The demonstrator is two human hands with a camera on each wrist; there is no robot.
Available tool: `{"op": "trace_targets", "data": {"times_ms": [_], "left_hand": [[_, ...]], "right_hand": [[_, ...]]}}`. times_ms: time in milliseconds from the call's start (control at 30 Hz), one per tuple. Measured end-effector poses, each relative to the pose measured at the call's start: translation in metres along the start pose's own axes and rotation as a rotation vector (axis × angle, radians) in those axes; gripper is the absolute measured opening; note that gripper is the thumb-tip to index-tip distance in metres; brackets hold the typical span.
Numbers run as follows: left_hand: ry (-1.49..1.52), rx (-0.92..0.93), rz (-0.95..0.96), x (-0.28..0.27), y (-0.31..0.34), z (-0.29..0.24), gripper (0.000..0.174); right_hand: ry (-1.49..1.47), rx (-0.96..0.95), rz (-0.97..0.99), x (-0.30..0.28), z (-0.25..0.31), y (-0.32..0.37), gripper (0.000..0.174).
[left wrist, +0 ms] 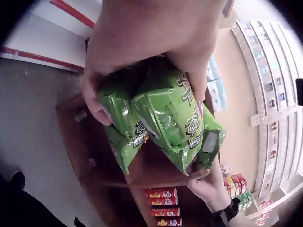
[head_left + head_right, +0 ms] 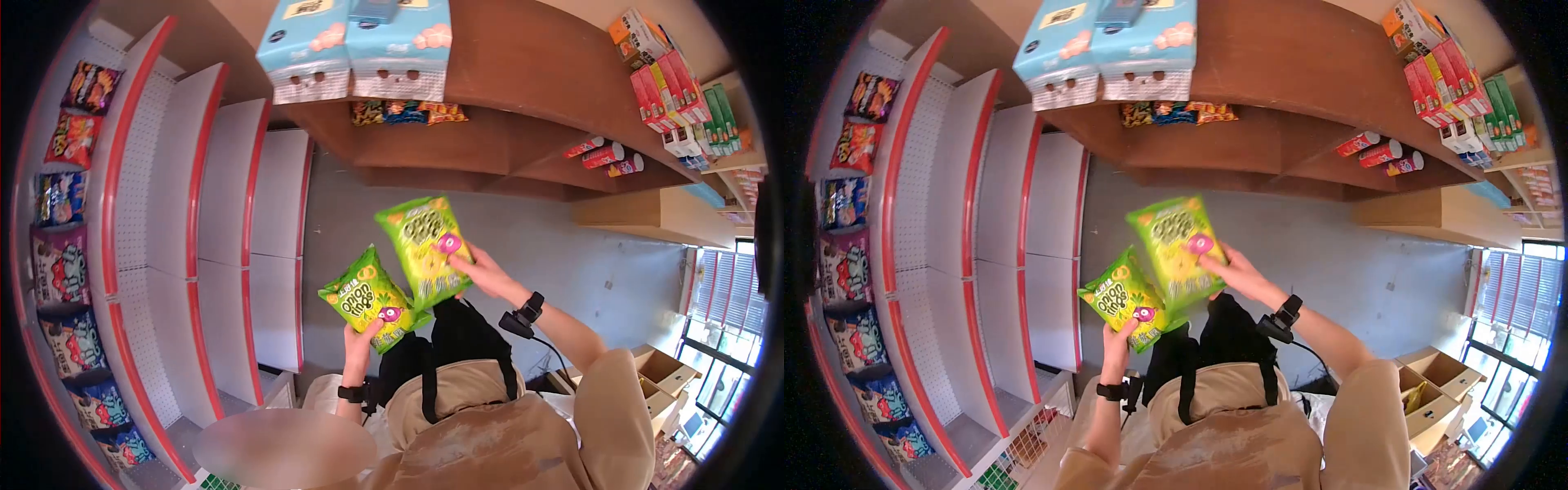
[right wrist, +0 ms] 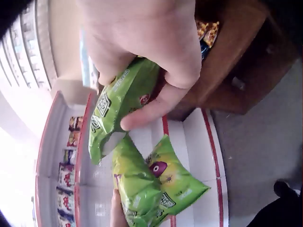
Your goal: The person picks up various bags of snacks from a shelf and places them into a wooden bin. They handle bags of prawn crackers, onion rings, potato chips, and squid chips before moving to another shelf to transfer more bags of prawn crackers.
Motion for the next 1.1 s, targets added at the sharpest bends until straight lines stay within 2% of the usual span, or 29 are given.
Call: {"op": "trace_targets", "data": {"times_ms": [67,167,333,400,433,500,567,600,667,733,800,833,933,1000,1067,1100], "left_hand": [[-0.045,-0.027,0.059,-0.003,-0.001,-0.005,0.038],[-0.06,-0.056,0.056,0.0,-0.003,-0.02,0.039],[-0.071,-0.077,0.085,-0.007,-0.019,-0.026,0.042],[-0.201,-0.016,0.063,-0.016,-0.026,-0.031,0.042],[-0.21,-0.039,0.07,-0.014,-0.031,-0.032,0.042],[-0.197,-0.017,0.017,-0.019,-0.044,-0.028,0.043],[-0.167,0.04,-0.089,-0.03,-0.059,-0.022,0.043],[-0.165,0.025,-0.141,-0.019,-0.026,-0.03,0.043],[-0.084,-0.019,-0.26,-0.03,-0.042,-0.018,0.043],[-0.092,-0.073,-0.282,-0.033,-0.042,-0.009,0.044],[-0.076,-0.064,-0.236,-0.029,-0.049,0.001,0.045],[-0.075,-0.077,-0.274,-0.012,-0.01,-0.012,0.046],[-0.054,-0.04,-0.28,-0.022,-0.013,0.0,0.047],[-0.04,-0.077,-0.302,-0.03,-0.012,0.008,0.049],[-0.069,-0.092,-0.265,-0.035,0.001,0.013,0.05],[-0.082,-0.073,-0.261,-0.039,0.0,0.015,0.047]], "right_hand": [[0.018,0.0,-0.076,-0.008,-0.002,-0.005,0.064],[-0.002,-0.081,-0.35,-0.036,0.007,-0.02,0.062],[0.054,-0.041,-0.546,-0.085,-0.002,-0.061,0.052],[-0.044,0.013,-0.692,-0.111,-0.01,-0.093,0.05],[-0.026,0.025,-0.697,-0.123,-0.008,-0.106,0.05],[-0.163,0.008,-0.849,-0.154,-0.009,-0.13,0.05],[-0.17,0.004,-0.871,-0.186,-0.009,-0.164,0.048],[-0.183,0.001,-0.844,-0.195,0.002,-0.161,0.046],[-0.201,-0.025,-0.883,-0.222,0.0,-0.195,0.046],[-0.211,-0.044,-0.917,-0.249,-0.006,-0.221,0.047],[-0.365,-0.066,-0.954,-0.275,-0.011,-0.246,0.03],[-0.352,-0.068,-0.904,-0.267,0.002,-0.232,0.028],[-0.251,-0.04,-0.809,-0.287,0.001,-0.267,0.029],[-0.248,-0.018,-0.693,-0.302,-0.004,-0.293,0.029],[-0.242,-0.003,-0.816,-0.29,-0.008,-0.298,0.03],[-0.206,0.011,-0.808,-0.291,-0.01,-0.305,0.031]]}}
Point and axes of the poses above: each hand's wrist, its own y-axis away from the middle knuckle, its own x-axis out of the palm, z = x × y, the point moved 6 cm from there along -y, towards the middle knuckle, and after that the axes turned 5 degrees about y, right-handed, at the moved point
